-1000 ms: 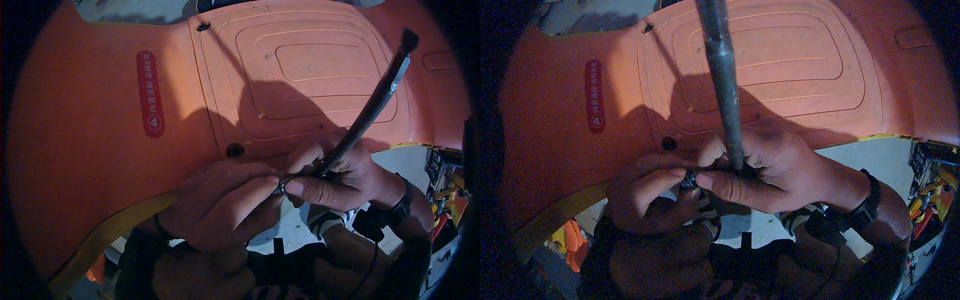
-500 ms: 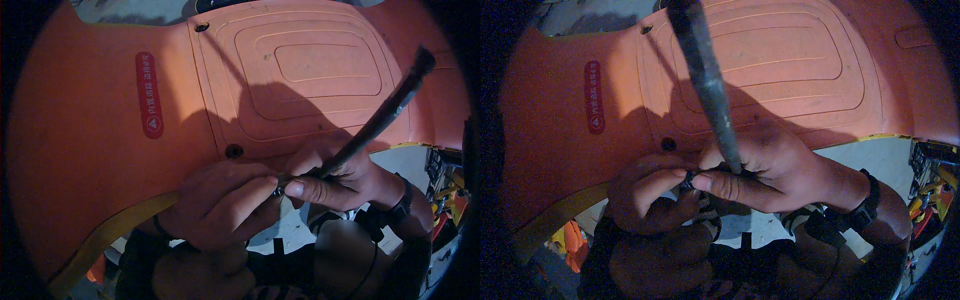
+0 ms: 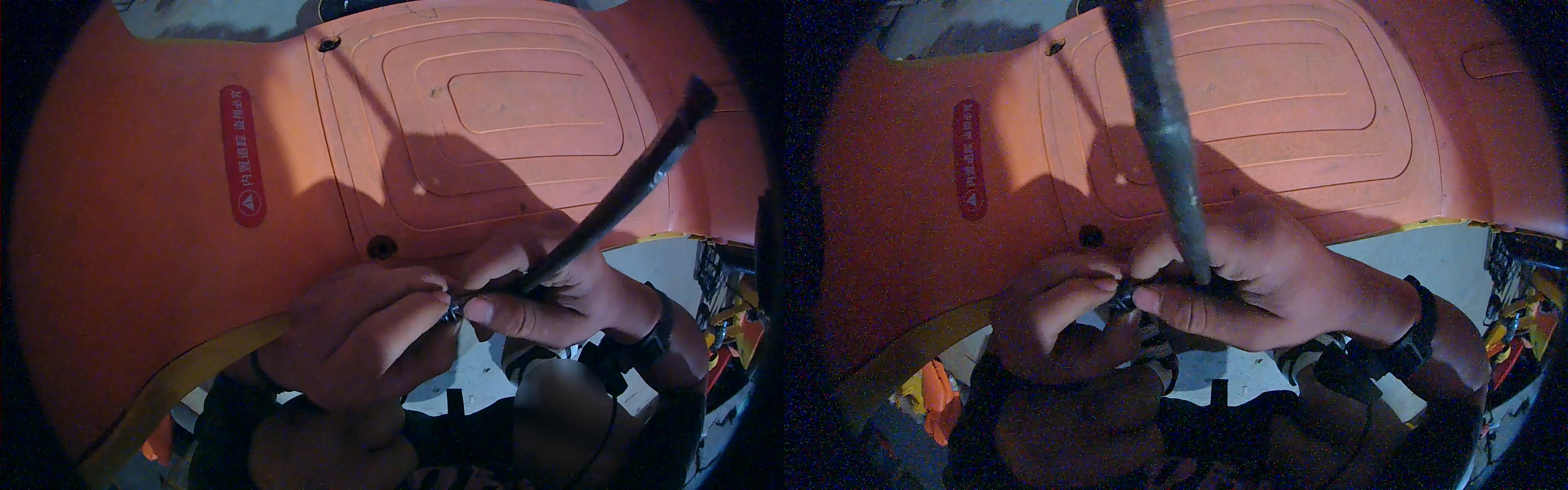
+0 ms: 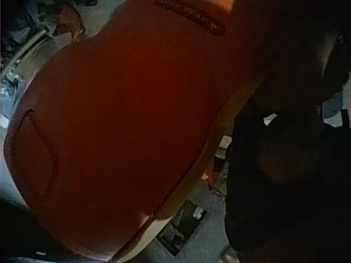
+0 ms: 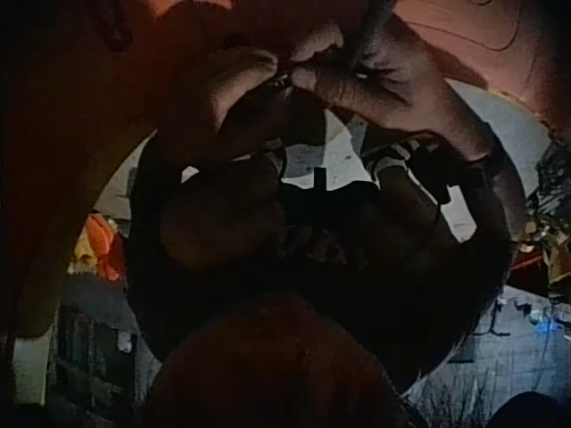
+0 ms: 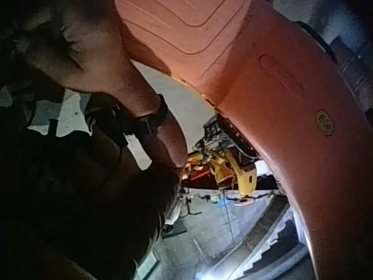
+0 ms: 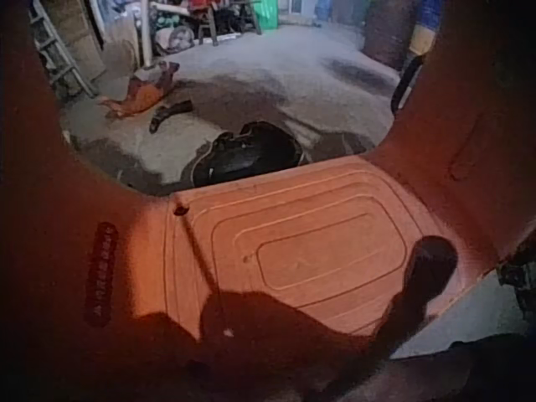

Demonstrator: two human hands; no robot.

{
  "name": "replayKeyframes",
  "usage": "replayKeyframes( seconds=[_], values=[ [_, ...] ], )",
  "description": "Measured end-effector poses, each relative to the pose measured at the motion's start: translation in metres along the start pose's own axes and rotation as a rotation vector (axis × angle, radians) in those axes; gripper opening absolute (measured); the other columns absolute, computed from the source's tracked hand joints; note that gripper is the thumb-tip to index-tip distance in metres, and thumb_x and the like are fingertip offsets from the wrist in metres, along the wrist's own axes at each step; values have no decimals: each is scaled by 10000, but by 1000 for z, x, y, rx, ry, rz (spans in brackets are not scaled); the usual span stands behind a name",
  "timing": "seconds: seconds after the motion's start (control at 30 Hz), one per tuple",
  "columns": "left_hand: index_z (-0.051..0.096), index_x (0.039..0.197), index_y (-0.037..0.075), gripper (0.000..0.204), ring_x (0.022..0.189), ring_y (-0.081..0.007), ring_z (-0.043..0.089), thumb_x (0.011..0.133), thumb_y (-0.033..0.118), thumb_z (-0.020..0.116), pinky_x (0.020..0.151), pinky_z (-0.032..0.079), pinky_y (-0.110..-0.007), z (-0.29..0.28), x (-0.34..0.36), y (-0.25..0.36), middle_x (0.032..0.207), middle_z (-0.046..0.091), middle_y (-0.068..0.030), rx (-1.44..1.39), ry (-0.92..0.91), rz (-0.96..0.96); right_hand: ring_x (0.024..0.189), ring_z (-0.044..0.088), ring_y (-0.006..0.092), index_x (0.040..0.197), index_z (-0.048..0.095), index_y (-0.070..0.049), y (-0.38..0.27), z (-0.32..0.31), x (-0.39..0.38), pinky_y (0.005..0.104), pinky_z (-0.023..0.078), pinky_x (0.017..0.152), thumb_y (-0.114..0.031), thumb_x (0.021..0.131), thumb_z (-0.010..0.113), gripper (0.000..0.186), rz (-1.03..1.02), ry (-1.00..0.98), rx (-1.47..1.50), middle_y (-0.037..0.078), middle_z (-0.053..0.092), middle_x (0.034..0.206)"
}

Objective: Using a T-handle wrench to unscrew and remove a component from an orange electric scooter.

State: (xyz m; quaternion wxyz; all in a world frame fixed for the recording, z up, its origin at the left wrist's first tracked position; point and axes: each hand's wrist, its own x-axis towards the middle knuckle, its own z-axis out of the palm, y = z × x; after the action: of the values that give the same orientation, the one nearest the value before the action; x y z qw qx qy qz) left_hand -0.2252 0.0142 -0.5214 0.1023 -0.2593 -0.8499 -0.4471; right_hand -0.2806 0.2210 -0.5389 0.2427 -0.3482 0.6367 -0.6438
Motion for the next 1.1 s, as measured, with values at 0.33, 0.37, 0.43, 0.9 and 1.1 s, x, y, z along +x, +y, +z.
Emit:
replayKeyframes(
  seconds=[0.33,0.37,0.43,0.9,1.1],
  values=[
    [607,951,-23,287,704,-236,671,732,102,745,613,563,-309,-4,3,-2,823,663,-153,34,-70,34,585,590,202,825,596,3,-1,2,1,311,437,527,-95,877,616,113,32,29,12,72,606,684],
    [606,952,-23,286,708,-237,672,736,104,743,614,564,-310,-5,4,-2,826,663,-156,36,-87,40,585,589,204,823,596,3,-1,2,2,312,437,527,-98,879,614,117,32,23,8,73,605,679],
    [604,954,-25,284,715,-239,672,743,108,741,617,563,-310,-5,4,-3,838,662,-161,42,-93,50,587,587,207,824,594,2,-1,2,2,313,438,530,-103,882,610,122,31,7,1,76,601,669],
    [609,949,-27,294,728,-229,671,746,136,746,630,553,-296,1,-2,-6,840,661,-148,46,2,54,641,600,128,925,573,17,-5,1,-1,256,455,541,-28,882,589,64,61,-12,0,65,594,785],
    [612,933,-21,276,718,-228,670,749,137,743,623,556,-299,-2,-1,-2,827,660,-149,45,-37,0,625,609,115,988,542,23,-1,4,-4,235,456,504,-1,877,581,119,97,-16,107,74,595,816]
  ],
)
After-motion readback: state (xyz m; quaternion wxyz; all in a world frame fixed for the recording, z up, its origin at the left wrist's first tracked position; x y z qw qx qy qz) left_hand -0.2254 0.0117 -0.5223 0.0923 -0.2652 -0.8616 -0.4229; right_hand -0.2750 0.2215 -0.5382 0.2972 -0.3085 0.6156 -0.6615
